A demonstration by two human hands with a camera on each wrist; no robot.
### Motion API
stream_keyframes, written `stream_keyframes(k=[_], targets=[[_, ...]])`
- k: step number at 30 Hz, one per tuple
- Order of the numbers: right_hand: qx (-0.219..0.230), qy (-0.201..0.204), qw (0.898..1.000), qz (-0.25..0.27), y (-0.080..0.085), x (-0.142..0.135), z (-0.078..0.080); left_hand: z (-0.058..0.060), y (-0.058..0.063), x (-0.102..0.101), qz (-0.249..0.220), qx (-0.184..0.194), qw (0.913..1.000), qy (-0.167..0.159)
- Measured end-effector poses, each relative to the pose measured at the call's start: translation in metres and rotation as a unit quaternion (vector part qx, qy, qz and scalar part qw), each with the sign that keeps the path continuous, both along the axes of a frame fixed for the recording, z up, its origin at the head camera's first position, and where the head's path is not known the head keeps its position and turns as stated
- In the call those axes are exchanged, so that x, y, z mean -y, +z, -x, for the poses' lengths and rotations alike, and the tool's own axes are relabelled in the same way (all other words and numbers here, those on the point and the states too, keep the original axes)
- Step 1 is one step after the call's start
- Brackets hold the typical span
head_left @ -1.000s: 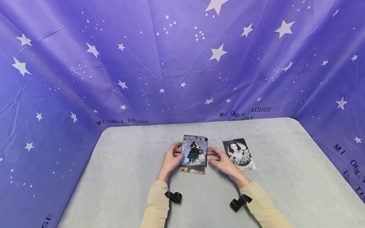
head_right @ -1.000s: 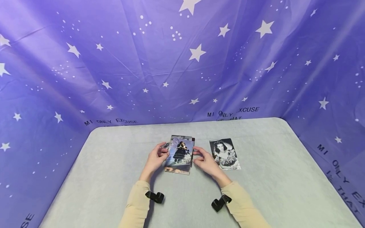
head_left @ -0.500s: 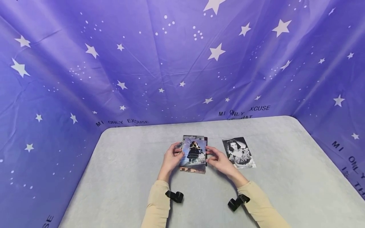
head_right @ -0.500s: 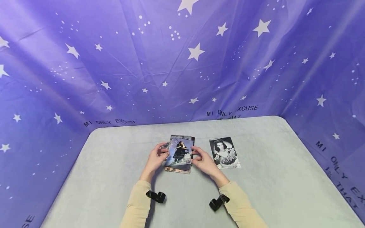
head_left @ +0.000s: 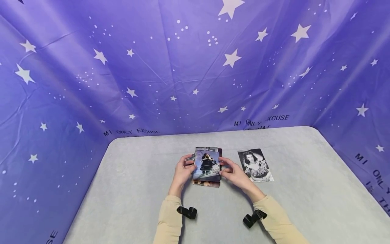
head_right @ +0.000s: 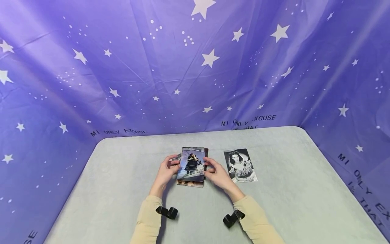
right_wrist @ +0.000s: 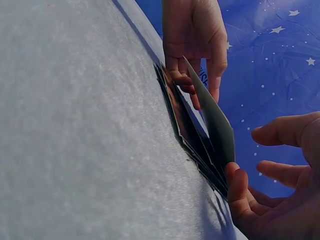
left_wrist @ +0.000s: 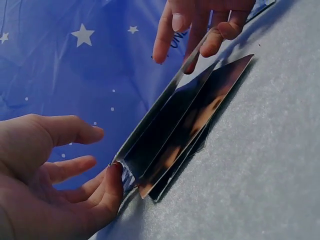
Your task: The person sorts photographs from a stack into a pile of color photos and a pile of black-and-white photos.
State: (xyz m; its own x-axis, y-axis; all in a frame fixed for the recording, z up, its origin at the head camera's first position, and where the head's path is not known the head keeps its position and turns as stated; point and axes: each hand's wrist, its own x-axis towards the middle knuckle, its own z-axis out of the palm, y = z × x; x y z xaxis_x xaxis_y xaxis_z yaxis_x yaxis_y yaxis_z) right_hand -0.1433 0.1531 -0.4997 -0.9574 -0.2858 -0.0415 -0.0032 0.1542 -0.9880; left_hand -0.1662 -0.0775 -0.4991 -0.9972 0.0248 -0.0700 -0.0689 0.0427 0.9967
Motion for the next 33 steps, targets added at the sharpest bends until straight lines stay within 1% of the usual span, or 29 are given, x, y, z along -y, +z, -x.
stream_keyframes(k=[4,6,7,10,13,16,19,21,24,25,26,28,29,31,33], targets=[[0.000,0.000,1.000,0.002,0.002,0.000,0.000,-0.008,0.016,-0.001,-0.001,0.001,0.9999,-0.013],[0.000,0.000,1.000,0.005,0.002,0.001,-0.001,-0.010,0.020,-0.001,0.000,-0.002,0.9999,-0.013],[0.000,0.000,1.000,0.006,0.002,0.001,-0.001,-0.010,0.020,0.000,-0.004,0.000,0.9999,-0.012],[0.003,-0.005,1.000,0.007,0.001,0.002,-0.001,-0.008,0.009,0.001,-0.011,-0.001,0.9999,-0.006],[0.007,-0.021,1.000,0.002,0.000,0.003,0.001,-0.003,-0.003,0.001,-0.017,-0.003,0.9998,-0.004],[0.008,-0.038,0.999,-0.001,-0.002,0.005,0.003,0.000,-0.009,0.000,-0.025,-0.006,0.9997,-0.004],[0.008,-0.049,0.999,0.007,-0.002,0.007,0.004,0.000,-0.011,0.001,-0.039,-0.001,0.9992,-0.007],[0.006,-0.052,0.999,0.015,-0.002,0.008,0.005,-0.001,-0.011,0.003,-0.053,0.006,0.9985,-0.013],[0.011,-0.051,0.998,0.027,-0.001,0.011,0.005,-0.005,-0.003,0.007,-0.066,0.014,0.9974,-0.027],[0.013,-0.049,0.998,0.032,-0.001,0.012,0.005,-0.005,-0.003,0.009,-0.069,0.013,0.9971,-0.031],[0.017,-0.046,0.998,0.036,-0.001,0.013,0.006,-0.006,-0.004,0.011,-0.071,0.008,0.9969,-0.035],[0.022,-0.042,0.998,0.040,-0.001,0.014,0.006,-0.006,-0.007,0.015,-0.073,-0.016,0.9962,-0.045],[0.023,-0.040,0.998,0.043,-0.001,0.015,0.007,-0.003,-0.016,0.019,-0.081,-0.038,0.9944,-0.055],[0.021,-0.038,0.998,0.044,-0.001,0.018,0.008,-0.002,-0.025,0.023,-0.085,-0.061,0.9927,-0.062],[0.017,-0.036,0.998,0.043,-0.001,0.022,0.008,-0.002,-0.026,0.027,-0.084,-0.069,0.9918,-0.067]])
